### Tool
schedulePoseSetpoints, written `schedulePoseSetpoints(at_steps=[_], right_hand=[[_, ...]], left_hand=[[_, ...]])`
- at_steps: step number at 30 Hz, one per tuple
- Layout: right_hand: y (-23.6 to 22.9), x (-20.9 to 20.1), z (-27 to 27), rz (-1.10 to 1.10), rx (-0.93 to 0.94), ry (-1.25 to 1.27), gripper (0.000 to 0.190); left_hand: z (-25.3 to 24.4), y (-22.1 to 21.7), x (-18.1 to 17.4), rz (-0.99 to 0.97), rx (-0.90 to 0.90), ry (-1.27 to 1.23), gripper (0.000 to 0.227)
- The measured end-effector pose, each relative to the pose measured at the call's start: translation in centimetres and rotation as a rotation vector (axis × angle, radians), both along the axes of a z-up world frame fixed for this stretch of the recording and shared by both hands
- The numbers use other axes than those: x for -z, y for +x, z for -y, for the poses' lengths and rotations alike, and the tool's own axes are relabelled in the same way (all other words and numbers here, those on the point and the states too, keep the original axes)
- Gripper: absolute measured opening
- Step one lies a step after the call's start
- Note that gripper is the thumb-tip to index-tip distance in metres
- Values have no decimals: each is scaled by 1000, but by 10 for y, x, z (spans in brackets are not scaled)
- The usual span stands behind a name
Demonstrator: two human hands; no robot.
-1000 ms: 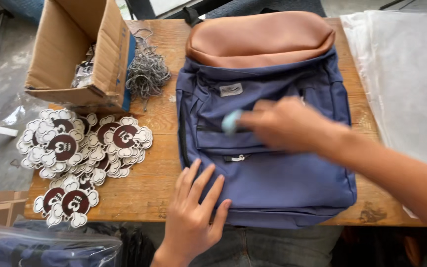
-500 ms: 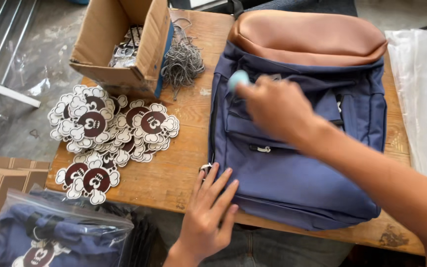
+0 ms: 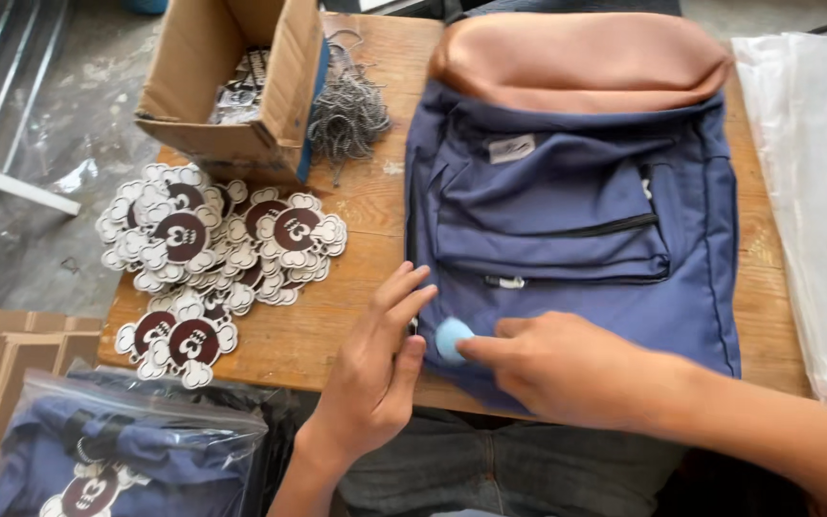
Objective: The person cleans a blue backpack with a light blue brush, scrubbing the front, back, and straps. They then attach a bear-shaped patch to the front pocket and place a plastic sheet inside the main compartment.
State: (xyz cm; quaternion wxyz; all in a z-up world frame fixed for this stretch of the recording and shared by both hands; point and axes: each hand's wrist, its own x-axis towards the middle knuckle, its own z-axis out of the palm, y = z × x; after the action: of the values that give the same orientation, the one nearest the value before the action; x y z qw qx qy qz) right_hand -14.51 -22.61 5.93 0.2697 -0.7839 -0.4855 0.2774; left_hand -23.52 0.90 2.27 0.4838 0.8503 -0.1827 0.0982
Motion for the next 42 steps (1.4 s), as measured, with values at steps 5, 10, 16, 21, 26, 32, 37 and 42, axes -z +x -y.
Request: schedulePoseSetpoints(at_steps=[5, 10, 16, 21, 26, 32, 37, 42], right_hand=[[-3, 19, 60, 350, 414, -25, 12], [-45, -27, 84, -273, -10, -59, 18], [-26, 8, 120, 390, 700, -45, 31], [-41, -27, 112, -272, 89, 38, 22], [-22, 18, 160, 120, 640, 128, 25], [-62, 38, 147, 176, 414, 110, 33], [1, 66, 229, 421, 554, 54, 45], [-4, 30, 195, 478, 656, 169, 38]], left_hand=[[10, 3, 31, -19, -37, 252, 43], [18, 10, 36, -92, -85, 311, 54], [36, 10, 29, -23, -168, 441, 70], [45, 21, 37, 93, -59, 569, 76], [41, 18, 36, 54, -72, 545, 74], [82, 17, 29, -20, -334, 570, 90], [93, 23, 39, 1, -314, 832, 122], [96, 27, 38, 32, -336, 847, 116]])
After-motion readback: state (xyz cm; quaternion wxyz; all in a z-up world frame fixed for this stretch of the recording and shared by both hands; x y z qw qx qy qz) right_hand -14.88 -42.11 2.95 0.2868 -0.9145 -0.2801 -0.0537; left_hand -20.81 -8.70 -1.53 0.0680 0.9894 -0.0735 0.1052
